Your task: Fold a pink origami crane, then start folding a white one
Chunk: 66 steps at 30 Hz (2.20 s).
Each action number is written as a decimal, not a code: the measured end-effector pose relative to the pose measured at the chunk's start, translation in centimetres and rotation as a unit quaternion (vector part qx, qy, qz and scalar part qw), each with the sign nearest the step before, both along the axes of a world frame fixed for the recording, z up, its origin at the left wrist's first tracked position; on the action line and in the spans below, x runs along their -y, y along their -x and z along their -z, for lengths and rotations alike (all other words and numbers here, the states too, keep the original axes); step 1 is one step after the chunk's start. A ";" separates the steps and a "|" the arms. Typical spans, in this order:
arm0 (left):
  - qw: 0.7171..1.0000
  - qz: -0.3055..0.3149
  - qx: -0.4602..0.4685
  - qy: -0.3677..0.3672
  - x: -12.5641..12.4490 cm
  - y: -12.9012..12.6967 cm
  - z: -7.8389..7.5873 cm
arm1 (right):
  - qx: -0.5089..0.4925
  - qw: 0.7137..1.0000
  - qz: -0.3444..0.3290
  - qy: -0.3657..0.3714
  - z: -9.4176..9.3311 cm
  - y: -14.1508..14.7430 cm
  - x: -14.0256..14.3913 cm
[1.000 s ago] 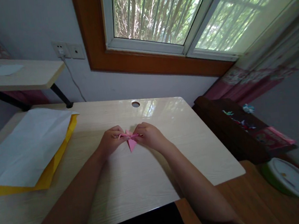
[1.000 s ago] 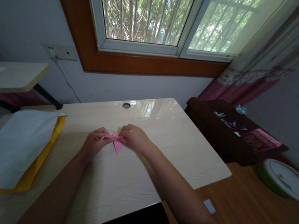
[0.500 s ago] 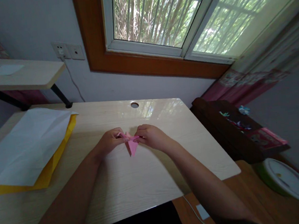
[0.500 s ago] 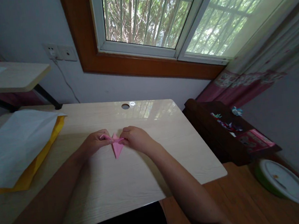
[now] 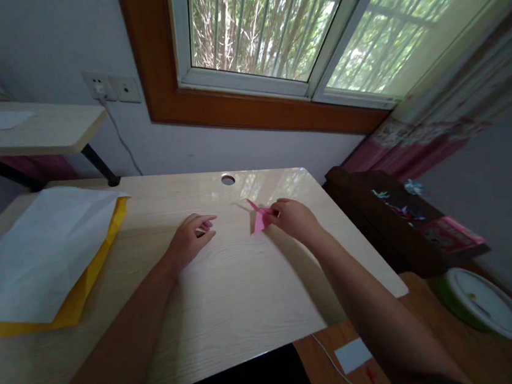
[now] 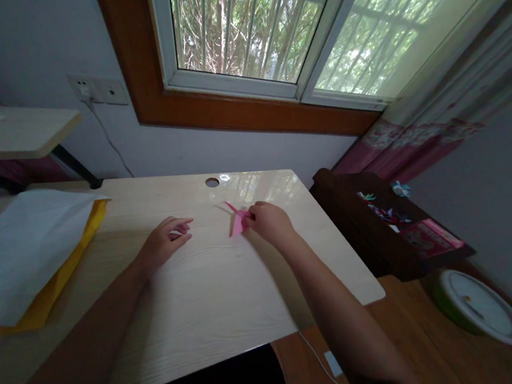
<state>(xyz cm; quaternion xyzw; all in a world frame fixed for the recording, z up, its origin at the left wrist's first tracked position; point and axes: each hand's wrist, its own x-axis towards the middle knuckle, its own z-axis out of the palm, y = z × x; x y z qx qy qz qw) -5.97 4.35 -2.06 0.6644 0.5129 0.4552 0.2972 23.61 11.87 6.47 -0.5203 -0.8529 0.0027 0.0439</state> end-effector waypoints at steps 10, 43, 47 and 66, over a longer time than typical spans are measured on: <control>0.999 0.010 -0.037 -0.017 0.4 -0.2 -0.4 | 0.055 0.965 0.251 0.047 1.3 -6.5 -2.9; 0.997 0.036 -0.072 -0.013 0.2 0.0 -0.3 | 0.053 0.961 0.262 0.062 2.2 -8.3 -5.6; 0.997 0.034 -0.071 -0.006 0.3 -0.2 -0.7 | 0.029 0.964 0.258 0.052 2.0 -8.3 -5.2; 0.996 0.026 -0.080 0.012 0.6 -0.3 -1.6 | -0.227 0.952 0.170 -0.116 3.0 -8.0 2.7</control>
